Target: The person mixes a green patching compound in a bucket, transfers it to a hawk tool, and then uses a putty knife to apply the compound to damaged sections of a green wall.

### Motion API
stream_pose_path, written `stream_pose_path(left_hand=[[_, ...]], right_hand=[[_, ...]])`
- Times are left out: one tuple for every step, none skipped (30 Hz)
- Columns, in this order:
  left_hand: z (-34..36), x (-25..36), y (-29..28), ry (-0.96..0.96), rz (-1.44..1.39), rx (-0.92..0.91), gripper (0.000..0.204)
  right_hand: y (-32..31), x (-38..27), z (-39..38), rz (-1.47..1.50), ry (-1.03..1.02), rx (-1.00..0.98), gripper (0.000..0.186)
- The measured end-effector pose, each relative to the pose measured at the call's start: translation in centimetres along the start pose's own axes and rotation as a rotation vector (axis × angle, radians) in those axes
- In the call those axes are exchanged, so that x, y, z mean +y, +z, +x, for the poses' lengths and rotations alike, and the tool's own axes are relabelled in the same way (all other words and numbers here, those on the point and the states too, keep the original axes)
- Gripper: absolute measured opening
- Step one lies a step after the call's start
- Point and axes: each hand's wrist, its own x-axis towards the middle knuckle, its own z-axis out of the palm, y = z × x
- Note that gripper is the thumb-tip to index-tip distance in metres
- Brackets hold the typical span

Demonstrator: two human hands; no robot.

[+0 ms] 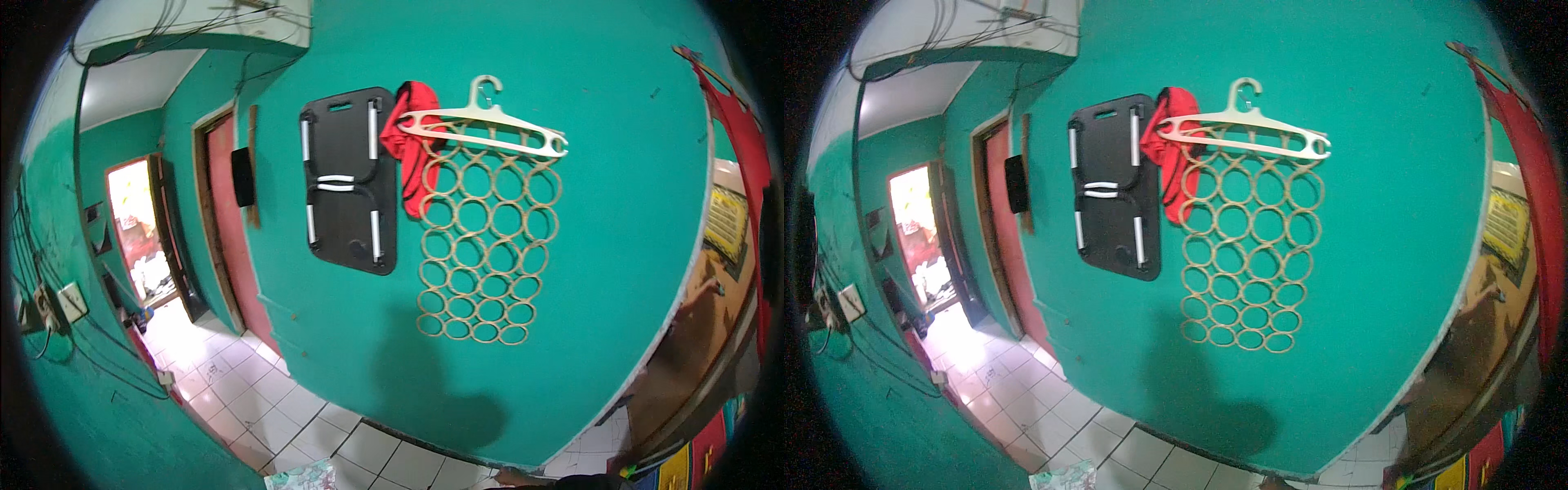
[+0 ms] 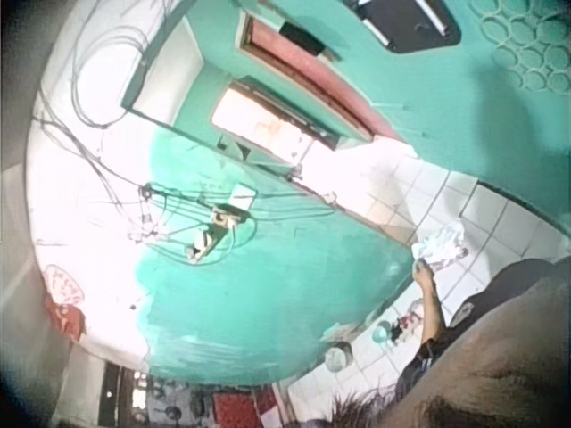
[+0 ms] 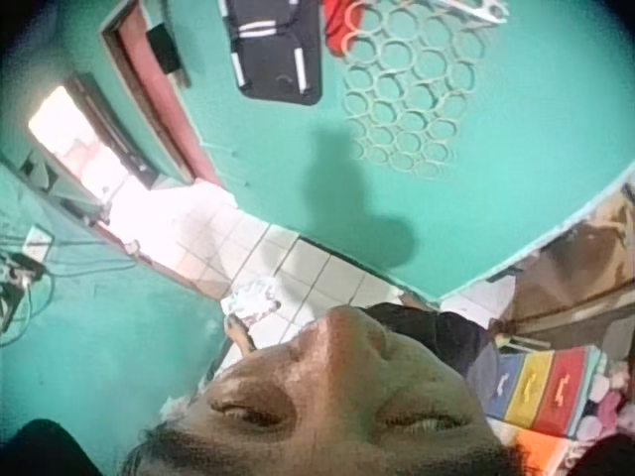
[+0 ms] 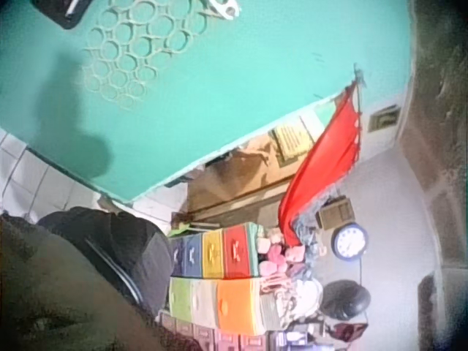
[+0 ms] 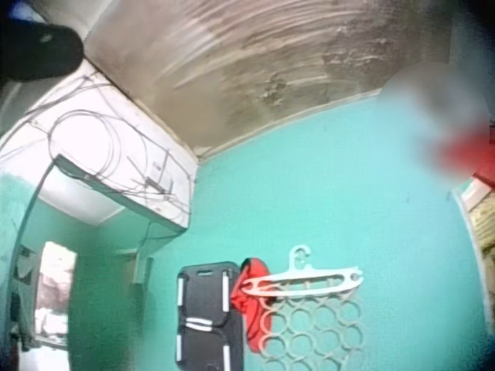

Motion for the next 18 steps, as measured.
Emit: stream_pose_path(left_hand=[[-0.2, 0.2, 0.1, 0.002, 0.002, -0.011, 0.018], [-0.8, 0.3, 0.0, 0.006, 0.002, -0.021, 0.018], [-1.1, 0.5, 0.2, 0.007, 0.002, -0.029, 0.018], [-1.5, 0.7, 0.5, -0.052, -0.051, -0.043, 0.017], [-1.8, 0.9, 1.2, -0.036, -0.055, -0.058, 0.017], [-2.2, 1.0, 1.7, -0.023, -0.058, -0.072, 0.018], [-2.4, 1.3, 3.0, -0.001, -0.058, -0.101, 0.019], [-2.7, 1.6, 3.7, 0.002, -0.027, -0.106, 0.02], [-2.6, 1.8, 5.6, 0.014, -0.01, -0.116, 0.021], [-3.1, 2.1, 6.3, 0.017, 0.022, -0.122, 0.023], [-3.3, 2.6, 7.3, 0.002, 0.032, -0.132, 0.025], [-3.6, 3.0, 8.3, -0.014, 0.04, -0.145, 0.026], [-3.9, 3.5, 9.2, -0.028, 0.046, -0.159, 0.029], [-4.1, 4.0, 9.9, 0.005, 0.072, -0.186, 0.029], [-4.4, 4.5, 10.3, 0.039, 0.099, -0.212, 0.03], [-4.6, 5.0, 10.8, 0.075, 0.125, -0.237, 0.031], [-4.9, 5.5, 11.2, 0.073, 0.138, -0.263, 0.032], [-5.1, 6.0, 11.7, 0.071, 0.154, -0.288, 0.032]], right_hand=[[-0.4, 0.3, -0.5, -0.009, 0.011, 0.007, 0.021], [-0.6, 0.6, -1.1, -0.015, 0.01, 0.008, 0.022], [-0.9, 0.9, -1.6, -0.02, 0.012, 0.011, 0.022], [-1.2, 1.3, -2.0, -0.029, 0.014, 0.015, 0.022], [-1.4, 1.7, -2.3, -0.037, 0.014, 0.018, 0.022], [-1.7, 2.0, -2.3, -0.043, 0.014, 0.025, 0.022], [-1.8, 2.6, -2.3, -0.042, 0.012, 0.032, 0.022], [-2.0, 3.0, -2.1, -0.054, -0.002, 0.033, 0.023], [-2.0, 3.6, -1.7, -0.059, -0.011, 0.036, 0.023], [-2.0, 4.2, -1.6, -0.072, -0.025, 0.034, 0.024], [-1.8, 4.9, -1.3, -0.078, -0.032, 0.037, 0.024], [-1.6, 5.7, -1.1, -0.095, -0.047, 0.036, 0.024], [-1.0, 6.5, -1.2, -0.122, -0.078, 0.039, 0.025], [-0.8, 7.4, -1.1, -0.152, -0.118, 0.036, 0.025], [-0.3, 8.2, -1.4, -0.221, -0.185, 0.046, 0.026], [0.2, 9.0, -1.7, -0.336, -0.308, 0.065, 0.026], [0.4, 9.8, -1.9, -0.483, -0.456, 0.104, 0.027], [0.7, 10.5, -2.5, -0.758, -0.76, 0.244, 0.028]])
